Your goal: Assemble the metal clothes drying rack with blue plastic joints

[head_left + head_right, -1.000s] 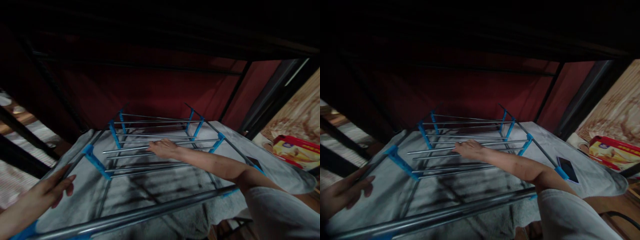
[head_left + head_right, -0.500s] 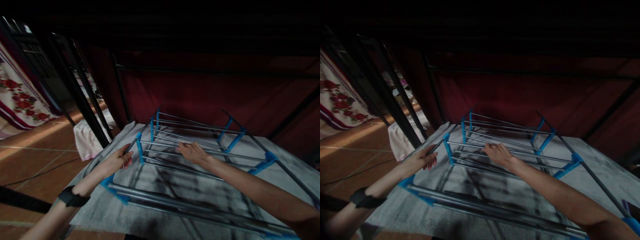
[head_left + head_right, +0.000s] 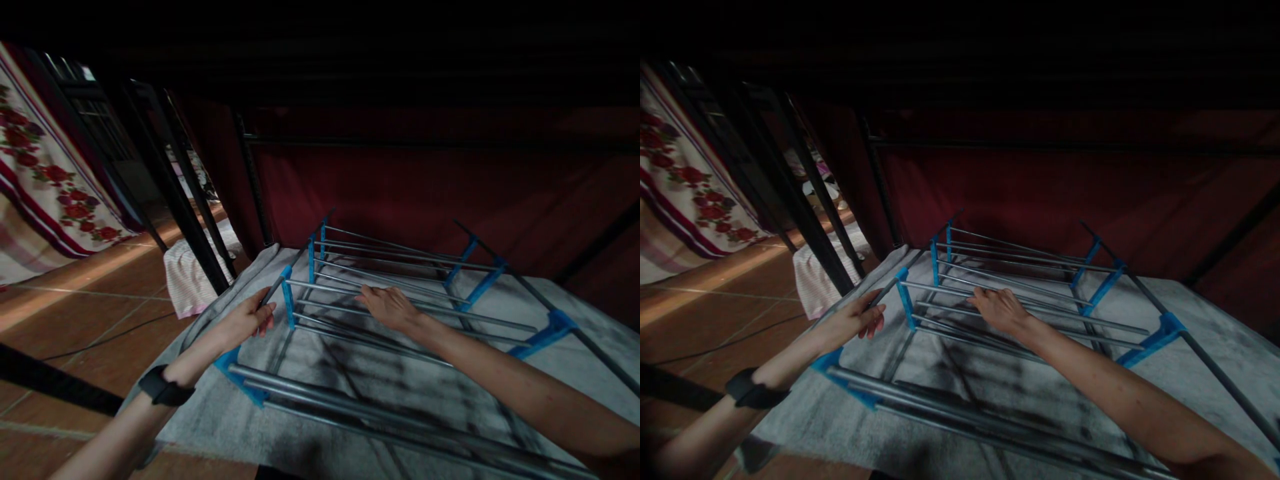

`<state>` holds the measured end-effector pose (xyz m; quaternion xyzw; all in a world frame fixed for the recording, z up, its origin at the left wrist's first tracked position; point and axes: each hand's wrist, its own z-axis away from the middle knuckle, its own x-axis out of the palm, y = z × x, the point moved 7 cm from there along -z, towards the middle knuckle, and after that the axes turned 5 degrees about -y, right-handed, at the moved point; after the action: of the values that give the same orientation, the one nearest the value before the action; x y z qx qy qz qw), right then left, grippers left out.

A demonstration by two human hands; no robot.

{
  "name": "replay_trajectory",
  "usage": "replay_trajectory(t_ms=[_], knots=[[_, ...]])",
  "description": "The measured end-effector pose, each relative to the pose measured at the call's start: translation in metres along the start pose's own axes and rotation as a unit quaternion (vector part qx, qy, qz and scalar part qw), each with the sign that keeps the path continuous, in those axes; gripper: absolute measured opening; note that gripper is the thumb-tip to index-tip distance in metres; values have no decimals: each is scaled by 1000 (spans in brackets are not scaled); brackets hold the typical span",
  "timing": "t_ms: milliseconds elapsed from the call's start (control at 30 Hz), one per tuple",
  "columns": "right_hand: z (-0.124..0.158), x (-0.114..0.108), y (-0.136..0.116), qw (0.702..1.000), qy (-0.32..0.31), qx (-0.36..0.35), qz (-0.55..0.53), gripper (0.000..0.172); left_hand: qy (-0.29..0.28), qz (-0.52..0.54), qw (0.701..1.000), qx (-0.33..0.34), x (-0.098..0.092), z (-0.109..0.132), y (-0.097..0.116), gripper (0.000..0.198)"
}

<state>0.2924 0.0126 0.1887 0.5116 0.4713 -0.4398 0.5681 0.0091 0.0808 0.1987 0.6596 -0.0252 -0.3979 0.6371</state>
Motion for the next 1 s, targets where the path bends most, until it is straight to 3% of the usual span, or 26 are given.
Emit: replay_trajectory(t_ms=[1000], knots=[[2, -3, 0, 1000, 14, -10, -3, 40, -7, -19, 1000, -1, 0, 2, -2, 71]])
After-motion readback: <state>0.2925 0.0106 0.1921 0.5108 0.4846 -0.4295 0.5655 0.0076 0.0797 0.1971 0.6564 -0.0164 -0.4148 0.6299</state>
